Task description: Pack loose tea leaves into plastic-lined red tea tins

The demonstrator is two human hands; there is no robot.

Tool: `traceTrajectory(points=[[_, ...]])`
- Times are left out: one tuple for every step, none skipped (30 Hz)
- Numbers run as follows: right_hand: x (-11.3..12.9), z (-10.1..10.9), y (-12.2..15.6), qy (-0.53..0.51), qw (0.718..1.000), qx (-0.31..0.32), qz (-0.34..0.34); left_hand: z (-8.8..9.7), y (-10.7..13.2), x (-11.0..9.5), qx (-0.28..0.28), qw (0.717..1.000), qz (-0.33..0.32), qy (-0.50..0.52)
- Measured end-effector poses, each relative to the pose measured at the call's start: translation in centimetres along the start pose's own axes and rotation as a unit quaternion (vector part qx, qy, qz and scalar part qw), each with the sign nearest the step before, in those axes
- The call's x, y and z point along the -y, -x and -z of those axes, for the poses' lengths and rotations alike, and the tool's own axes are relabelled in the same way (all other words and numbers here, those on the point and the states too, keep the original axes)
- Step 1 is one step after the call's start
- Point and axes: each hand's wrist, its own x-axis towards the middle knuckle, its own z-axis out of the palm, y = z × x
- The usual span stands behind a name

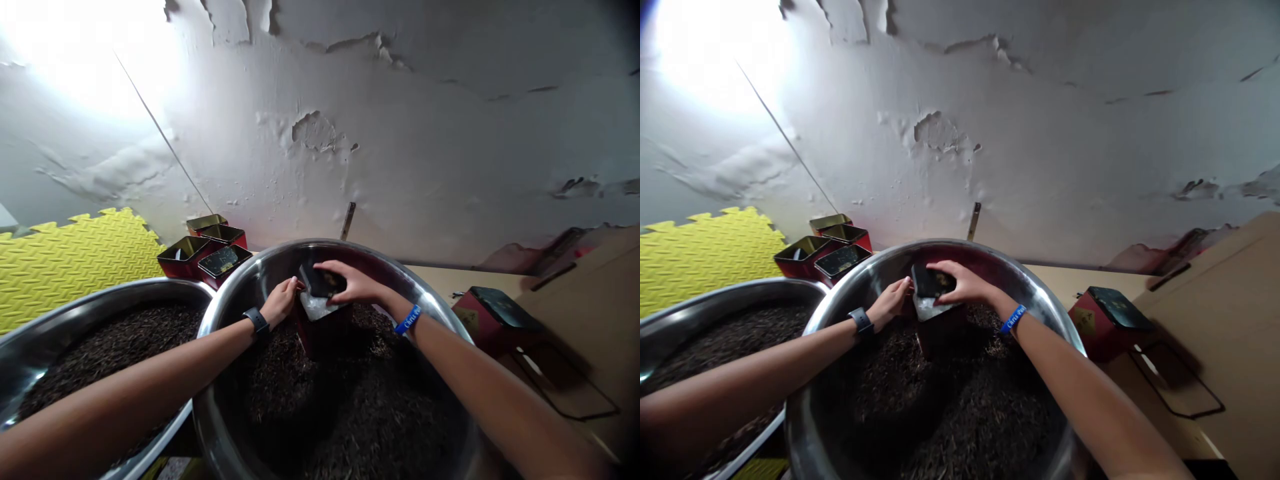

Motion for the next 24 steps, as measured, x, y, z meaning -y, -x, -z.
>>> traceTrajectory(points=[[-0.4, 0.5, 0.3, -0.002, 0.999, -0.046, -0.028, 0.0, 0.2, -0.4, 0.007, 1.0, -0.019, -0.017], [-1.1, 0.9, 0.7, 0.01, 0.993, -0.089, -0.071, 0.1, 0.4, -0.9, 0.01, 0.998, -0.049, -0.046], [-2.0, 1.1, 1.3, 0.036, 0.984, -0.121, -0.127, 0.1, 0.7, -1.4, 0.008, 0.993, -0.09, -0.082], [-3.3, 1.1, 1.9, 0.073, 0.969, -0.132, -0.193, 0.2, 0.9, -2.0, 0.002, 0.983, -0.137, -0.124], [-4.6, 1.0, 2.6, 0.113, 0.947, -0.132, -0.269, 0.3, 1.2, -2.6, -0.003, 0.969, -0.181, -0.169], [-5.9, 0.7, 3.3, 0.138, 0.928, -0.104, -0.33, 0.5, 1.4, -3.2, -0.003, 0.952, -0.218, -0.213], [-7.0, 0.3, 4.0, 0.142, 0.92, -0.088, -0.355, 0.6, 1.5, -3.6, 0.005, 0.936, -0.243, -0.254], [-7.9, -0.2, 4.5, 0.147, 0.914, -0.076, -0.372, 0.7, 1.6, -4.0, 0.02, 0.921, -0.258, -0.29], [-8.4, -0.5, 4.9, 0.148, 0.912, -0.069, -0.377, 0.8, 1.6, -4.2, 0.042, 0.909, -0.262, -0.321], [-8.5, -0.7, 5.1, 0.149, 0.913, -0.073, -0.373, 0.9, 1.5, -4.4, 0.06, 0.9, -0.259, -0.346], [-8.1, -0.8, 5.0, 0.153, 0.915, -0.082, -0.365, 0.9, 1.3, -4.6, 0.071, 0.894, -0.253, -0.363], [-7.4, -0.8, 4.7, 0.157, 0.917, -0.098, -0.353, 1.0, 1.2, -4.7, 0.071, 0.891, -0.249, -0.372], [-6.4, -0.8, 4.2, 0.161, 0.92, -0.116, -0.337, 1.0, 0.9, -4.9, 0.062, 0.891, -0.249, -0.375], [-5.2, -0.7, 3.6, 0.158, 0.928, -0.133, -0.31, 0.9, 0.6, -5.1, 0.045, 0.893, -0.253, -0.369], [-3.8, -0.7, 2.9, 0.148, 0.938, -0.142, -0.278, 0.9, 0.3, -5.4, 0.023, 0.898, -0.258, -0.355], [-2.5, -0.9, 2.3, 0.129, 0.952, -0.142, -0.24, 0.8, -0.1, -5.7, 0.002, 0.906, -0.262, -0.333], [-1.3, -1.1, 1.8, 0.088, 0.971, -0.126, -0.182, 0.7, -0.6, -6.0, -0.018, 0.915, -0.259, -0.308], [-0.4, -1.4, 1.4, 0.06, 0.981, -0.112, -0.149, 0.6, -1.1, -6.2, -0.036, 0.926, -0.25, -0.282], [0.3, -1.8, 1.1, 0.046, 0.984, -0.109, -0.134, 0.5, -1.5, -6.3, -0.05, 0.936, -0.237, -0.254], [0.5, -2.1, 1.0, 0.037, 0.984, -0.111, -0.131, 0.4, -1.9, -6.3, -0.06, 0.947, -0.219, -0.226], [0.5, -2.3, 0.9, 0.04, 0.981, -0.123, -0.143, 0.2, -2.1, -6.3, -0.063, 0.958, -0.201, -0.197], [0.2, -2.4, 0.9, 0.044, 0.976, -0.139, -0.16, 0.1, -2.2, -6.2, -0.06, 0.966, -0.188, -0.169], [-0.3, -2.3, 1.0, 0.046, 0.971, -0.156, -0.177, 0.0, -2.0, -6.1, -0.049, 0.971, -0.181, -0.146], [-0.8, -2.2, 1.1, 0.048, 0.965, -0.171, -0.194, 0.0, -1.7, -5.9, -0.034, 0.974, -0.179, -0.133]])
